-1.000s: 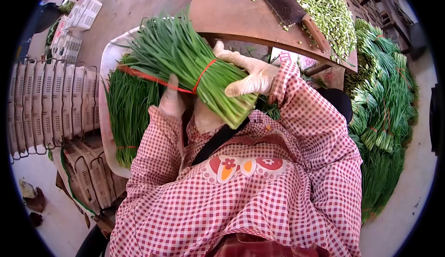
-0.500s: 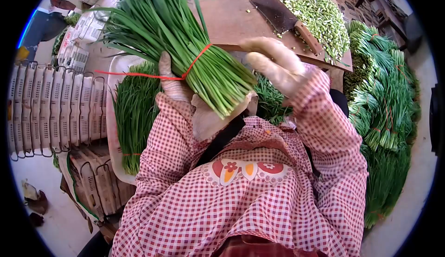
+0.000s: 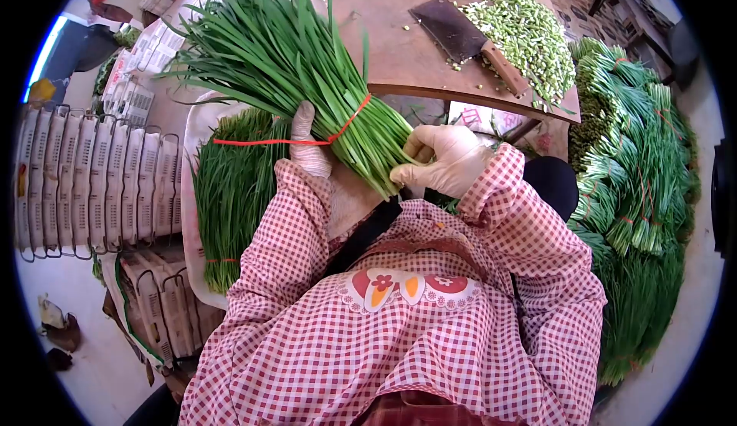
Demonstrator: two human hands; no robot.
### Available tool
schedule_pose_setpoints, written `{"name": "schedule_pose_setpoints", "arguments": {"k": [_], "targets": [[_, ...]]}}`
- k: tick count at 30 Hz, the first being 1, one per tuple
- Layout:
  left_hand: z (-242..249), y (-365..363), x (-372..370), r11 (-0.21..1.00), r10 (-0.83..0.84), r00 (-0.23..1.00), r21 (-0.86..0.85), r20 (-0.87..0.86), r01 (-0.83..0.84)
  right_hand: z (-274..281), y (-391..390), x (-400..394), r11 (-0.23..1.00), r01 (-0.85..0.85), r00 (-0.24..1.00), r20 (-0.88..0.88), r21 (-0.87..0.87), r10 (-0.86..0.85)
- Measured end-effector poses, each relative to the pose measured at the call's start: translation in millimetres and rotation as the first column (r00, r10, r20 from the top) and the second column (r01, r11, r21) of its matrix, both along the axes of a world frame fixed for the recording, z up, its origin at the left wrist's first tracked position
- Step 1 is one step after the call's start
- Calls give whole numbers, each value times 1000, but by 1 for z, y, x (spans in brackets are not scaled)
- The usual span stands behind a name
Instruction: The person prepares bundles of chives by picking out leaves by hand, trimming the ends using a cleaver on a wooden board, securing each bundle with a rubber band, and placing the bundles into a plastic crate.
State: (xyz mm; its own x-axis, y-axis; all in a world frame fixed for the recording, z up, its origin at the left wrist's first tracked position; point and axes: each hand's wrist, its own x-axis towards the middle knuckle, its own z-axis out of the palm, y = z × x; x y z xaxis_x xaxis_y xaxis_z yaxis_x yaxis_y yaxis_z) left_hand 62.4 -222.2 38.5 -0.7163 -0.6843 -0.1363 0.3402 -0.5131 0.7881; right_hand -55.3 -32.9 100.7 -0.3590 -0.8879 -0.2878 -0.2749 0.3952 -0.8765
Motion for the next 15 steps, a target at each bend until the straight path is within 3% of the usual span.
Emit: {"name": "schedule_pose_setpoints", "arguments": {"k": [2, 4, 6, 8, 10, 11, 15], "targets": [[1, -2, 5, 997, -26, 1000, 72, -7, 26, 3, -6, 6, 993, -8, 971, -238, 116, 35], [-10, -8, 3, 1000, -11, 1000, -8, -9, 11, 1, -2, 10, 996, -35, 963, -265, 88, 57], [-11, -7, 3, 1000, 4, 1000, 0, -9, -4, 2, 0, 15, 1000, -25, 915, -402, 13, 28], [-14, -8, 4, 1000, 19, 1000, 11, -7, -19, -6, -2, 20, 1000, -12, 910, -413, 21, 19], [-18, -10, 4, 998, 36, 999, 42, -13, -36, -17, -4, 21, 978, -41, 911, -410, -205, -48], [-15, -8, 4, 999, 39, 999, 37, -17, -38, -15, -3, 21, 979, -76, 859, -512, -190, -33], [-10, -3, 7, 996, 68, 998, 64, -10, -67, -1, 7, 34, 999, -43, 889, -457, -25, 27]]}}
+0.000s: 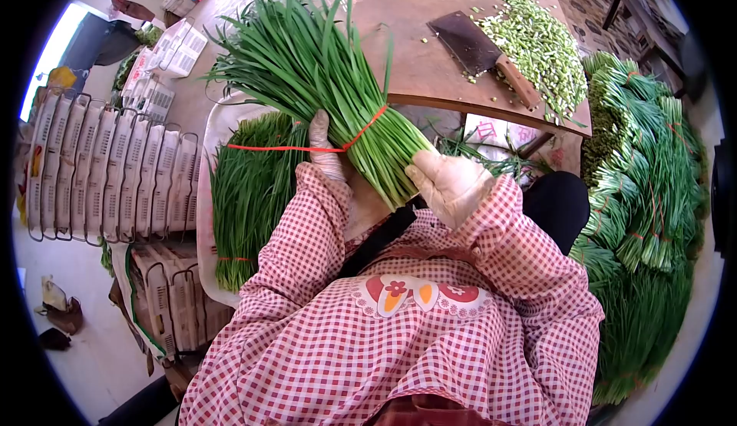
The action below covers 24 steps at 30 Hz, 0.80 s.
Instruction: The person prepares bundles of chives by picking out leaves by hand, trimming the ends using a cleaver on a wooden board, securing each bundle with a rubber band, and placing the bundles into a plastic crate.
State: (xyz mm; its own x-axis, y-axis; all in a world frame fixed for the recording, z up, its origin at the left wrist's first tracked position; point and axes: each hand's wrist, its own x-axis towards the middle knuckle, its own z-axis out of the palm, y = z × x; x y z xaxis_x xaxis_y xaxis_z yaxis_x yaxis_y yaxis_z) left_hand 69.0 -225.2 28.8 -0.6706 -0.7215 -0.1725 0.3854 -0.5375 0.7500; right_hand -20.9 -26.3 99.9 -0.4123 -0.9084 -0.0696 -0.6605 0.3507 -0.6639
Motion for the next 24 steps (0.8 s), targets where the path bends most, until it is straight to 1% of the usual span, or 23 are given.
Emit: {"name": "schedule_pose_setpoints", "arguments": {"k": [1, 3, 5, 7, 9, 10, 11, 12, 13, 14, 16, 17, 18, 19, 21, 23, 24], "targets": [[-2, -1, -1, 1000, 2, 1000, -18, -11, -2, 5, 5, 1, 1000, -6, 1000, -3, -1, 6], [-1, -2, -1, 999, 12, 1000, -32, -14, -12, 11, 19, 4, 993, -34, 988, 154, 109, 17], [-3, -6, -1, 999, 19, 1000, -39, -11, -19, 2, 48, 4, 988, -96, 993, 82, 121, 86], [-7, -12, 0, 997, 59, 998, 58, 16, -59, 4, 80, -1, 895, -168, 985, 96, 414, 140], [-10, -18, 3, 996, 40, 999, 76, 19, -41, -10, 114, -12, 779, -151, 986, 149, 608, 75], [-11, -21, 4, 996, 31, 999, 85, 21, -32, -17, 130, -17, 788, -9, 1000, 1, 615, 10], [-7, -18, 3, 995, 17, 999, 97, 27, -20, -17, 137, -18, 788, 137, 987, -146, 601, -61], [-2, -15, 3, 994, 4, 999, 110, 34, -8, -18, 139, -17, 887, 238, 936, -337, 395, -101], [3, -12, 2, 993, -9, 999, 122, 40, 4, -16, 135, -25, 957, 177, 911, -407, 230, -71], [1, -14, 0, 996, -21, 999, 93, 26, 18, -13, 119, -34, 996, 60, 958, -284, 67, -39], [1, -15, -2, 994, -63, 998, 84, -4, 63, 3, 71, -23, 995, 25, 990, -133, -98, -38], [2, -16, -3, 993, -84, 996, 79, -19, 86, 6, 48, -17, 932, -80, 991, -127, -354, 37], [9, -9, -3, 983, -128, 991, 125, -41, 132, 6, 27, -13, 870, -144, 984, -160, -471, 77], [17, -4, -3, 969, -170, 983, 171, -65, 179, 4, 9, -8, 833, -163, 981, -179, -529, 78], [24, -4, -5, 967, -184, 978, 163, -95, 197, -6, -3, -7, 822, -110, 991, 2, -558, 134], [21, -17, -6, 954, -137, 969, 235, -204, 185, -4, 4, -12, 821, -70, 998, -35, -567, 61], [19, -23, -8, 959, -113, 958, 222, -265, 174, -3, 7, -13, 781, -8, 999, 24, -624, 29]]}}
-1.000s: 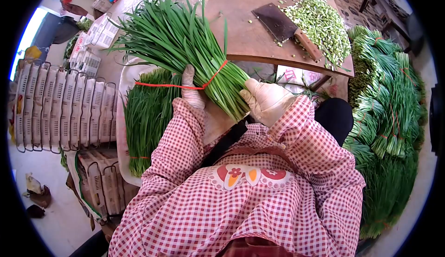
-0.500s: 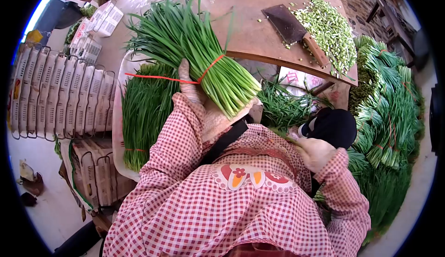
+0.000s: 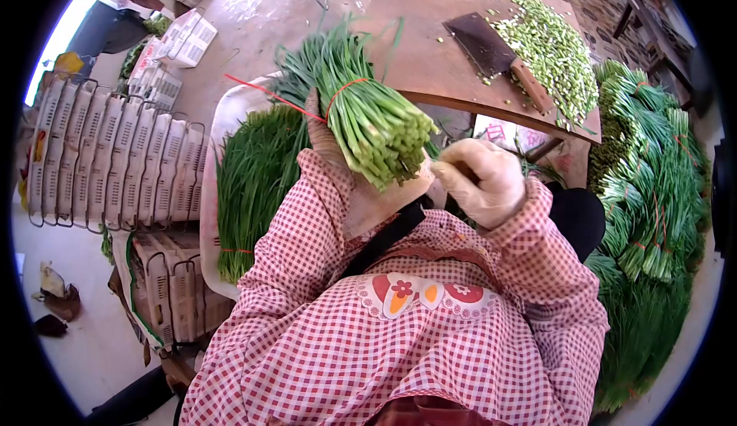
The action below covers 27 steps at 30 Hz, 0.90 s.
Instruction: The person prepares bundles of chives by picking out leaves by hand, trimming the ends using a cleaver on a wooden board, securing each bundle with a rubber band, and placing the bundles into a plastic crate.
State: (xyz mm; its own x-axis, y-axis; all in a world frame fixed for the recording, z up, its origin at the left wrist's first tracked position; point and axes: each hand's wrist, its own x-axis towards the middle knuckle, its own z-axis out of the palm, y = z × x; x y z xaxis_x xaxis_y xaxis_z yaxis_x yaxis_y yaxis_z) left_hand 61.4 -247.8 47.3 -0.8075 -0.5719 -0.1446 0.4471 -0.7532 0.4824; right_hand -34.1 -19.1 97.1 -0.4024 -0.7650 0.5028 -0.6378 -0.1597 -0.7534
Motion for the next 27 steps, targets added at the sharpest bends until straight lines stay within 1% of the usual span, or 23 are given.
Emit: {"name": "schedule_pose_setpoints", "arguments": {"k": [1, 3, 4, 5, 6, 7, 8, 9, 11, 12, 13, 14, 15, 16, 17, 19, 20, 21, 23, 24, 25, 26, 27], "targets": [[-2, -4, -1, 1000, 13, 1000, 6, -7, -13, -1, 0, -2, 996, -26, 999, 38, -82, 29], [9, 7, -9, 992, 93, 993, 78, 70, -98, 14, -4, 4, 994, 86, 993, 84, -61, -81], [10, 9, -10, 995, 77, 989, 53, 125, -84, 29, -6, 5, 997, 79, 996, 49, 6, -80], [11, 11, -10, 995, 99, 981, -6, 169, -100, 43, -9, 5, 994, 78, 997, 14, 77, -79], [28, 26, -8, 997, 71, 984, 19, 163, -75, 45, -18, 5, 991, 122, 983, -133, -46, -127], [44, 41, -6, 998, 41, 986, 47, 159, -49, 48, -24, 8, 993, 107, 987, -117, -45, -112], [48, 42, -4, 1000, -18, 991, 10, 130, 17, 41, -29, 6, 999, 31, 989, -145, -24, -35], [50, 48, -5, 1000, -28, 991, 10, 134, 27, 36, -31, 4, 999, -46, 985, -169, -1, 45], [59, 58, -3, 999, 16, 964, 31, 267, -26, 31, -25, 3, 999, -53, 990, -131, 2, 53], [54, 55, -3, 997, 70, 942, 0, 328, -74, 27, -19, -1, 997, -83, 989, -119, 6, 83], [44, 47, -4, 997, 67, 941, -1, 333, -71, 21, -12, -5, 994, -112, 988, -106, 8, 112], [31, 36, -5, 989, 146, 932, -41, 331, -141, 13, -1, -5, 991, -129, 985, -117, -33, 124], [18, 24, -5, 974, 228, 919, -82, 322, -213, 14, 14, -5, 986, -162, 979, -121, 47, 167], [7, 12, -3, 973, 230, 932, -97, 280, -210, 5, 24, -8, 979, -158, 985, -53, 128, 166], [7, 12, -1, 971, 236, 930, -102, 282, -216, 0, 32, -9, 965, -159, 987, 20, 208, 158], [8, 13, -1, 984, 177, 950, -65, 256, -166, -5, 40, -12, 962, -6, 983, 180, 273, -45], [13, 16, -2, 989, 146, 959, -44, 242, -140, 0, 37, -11, 972, 54, 971, 216, 228, -105], [18, 18, -3, 993, 115, 967, -24, 228, -112, 6, 33, -10, 974, 55, 972, 213, 220, -103], [20, 18, -5, 988, 156, 960, -23, 234, -155, 21, 20, -7, 989, 130, 987, 90, 65, -136], [17, 16, -6, 988, 156, 960, -26, 232, -155, 27, 14, -7, 992, 117, 991, 54, 50, -120], [10, 12, -6, 986, 167, 969, -37, 184, -163, 32, 7, -4, 991, 115, 993, 18, 65, -116], [6, 11, -7, 984, 175, 975, -45, 137, -171, 35, 0, -2, 991, 107, 993, 50, 79, -111], [7, 12, -7, 985, 172, 976, -46, 136, -168, 36, -8, 0, 991, 98, 991, 84, 93, -106]]}}
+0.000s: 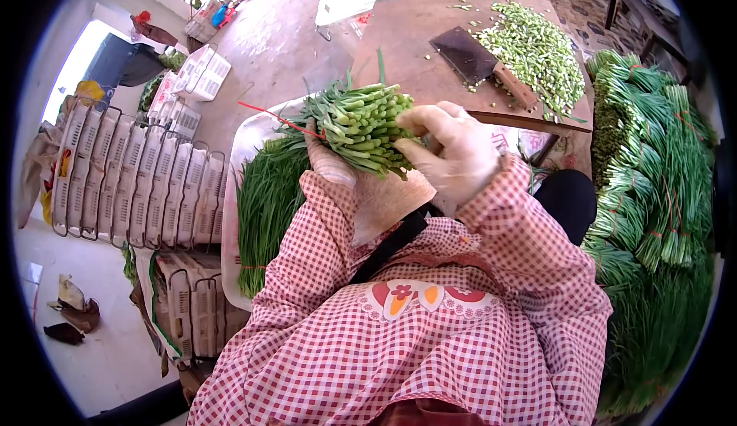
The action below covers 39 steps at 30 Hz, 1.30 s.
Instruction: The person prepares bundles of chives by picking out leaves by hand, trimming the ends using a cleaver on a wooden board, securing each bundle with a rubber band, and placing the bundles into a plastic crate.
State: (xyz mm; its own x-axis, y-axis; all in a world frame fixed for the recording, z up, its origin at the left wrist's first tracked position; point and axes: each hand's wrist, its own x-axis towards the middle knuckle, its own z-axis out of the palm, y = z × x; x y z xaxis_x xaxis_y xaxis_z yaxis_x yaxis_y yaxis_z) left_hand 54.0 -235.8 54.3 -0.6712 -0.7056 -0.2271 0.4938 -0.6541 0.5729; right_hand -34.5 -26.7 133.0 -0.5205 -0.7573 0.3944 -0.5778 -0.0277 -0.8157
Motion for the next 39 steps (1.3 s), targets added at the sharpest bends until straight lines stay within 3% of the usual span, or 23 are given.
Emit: {"name": "schedule_pose_setpoints", "arguments": {"k": [1, 4, 6, 9, 14, 18, 20, 23, 26, 27, 30, 31, 32, 33, 34, 35, 36, 37, 39], "targets": [[0, 2, 0, 1000, 4, 1000, -3, -11, -4, -12, -14, 2, 982, 91, 990, -88, -166, -106], [2, 10, 1, 1000, 2, 1000, -4, -5, -2, -13, -22, -4, 999, -41, 999, 7, -11, 41], [-1, 9, 2, 1000, 6, 1000, -8, -15, -6, -12, -24, -3, 998, -50, 999, 0, -41, 50], [-5, 6, 2, 1000, 2, 999, -23, -32, -3, -9, -23, -4, 991, -107, 986, 135, 76, 96], [-10, 6, 5, 999, -36, 999, -33, -39, 35, -30, -33, -7, 988, -115, 992, -64, -104, 108], [0, 13, 0, 997, 61, 996, -42, 65, -58, -34, -33, -5, 990, -112, 994, -28, -89, 110], [-13, -1, 0, 997, 35, 998, -71, 46, -32, -27, -22, -2, 997, -57, 992, 113, -54, 63], [-2, 2, 1, 996, 70, 994, -66, 85, -64, -22, 15, -9, 953, 36, 920, 382, -301, 86], [8, 0, 4, 1000, -19, 995, -19, 102, 21, -29, 81, -50, 896, -55, 838, 468, -442, 282], [3, -5, 2, 999, 6, 996, -32, 94, -3, -26, 97, -53, 934, 76, 855, 505, -349, 120], [1, -7, -1, 999, 9, 996, -41, 89, -5, -34, 109, -45, 986, 117, 791, 612, -121, -19], [2, -6, -2, 1000, 2, 995, -11, 102, -1, -37, 103, -35, 997, 65, 762, 643, 50, -82], [5, -2, -4, 1000, -3, 993, 18, 115, 1, -42, 91, -22, 995, -15, 714, 698, 95, -56], [5, -1, -5, 999, -28, 994, 26, 104, 25, -53, 73, -9, 997, -43, 804, 595, 60, -2], [7, 2, -6, 999, -32, 994, 27, 107, 29, -64, 54, 2, 999, 32, 951, 308, -19, -25], [9, 5, -8, 999, -36, 992, 21, 122, 34, -62, 36, 10, 984, 90, 994, 75, -151, -80], [12, 9, -10, 999, -41, 990, 15, 138, 39, -54, 26, 17, 990, 120, 991, 66, -69, -115], [16, 14, -13, 1000, -7, 986, 9, 164, 5, -57, 13, 15, 980, 130, 986, -81, -154, -144], [18, 19, -18, 1000, 7, 985, 21, 170, -11, -68, -11, 14, 932, 135, 976, -115, -336, -183]]}}
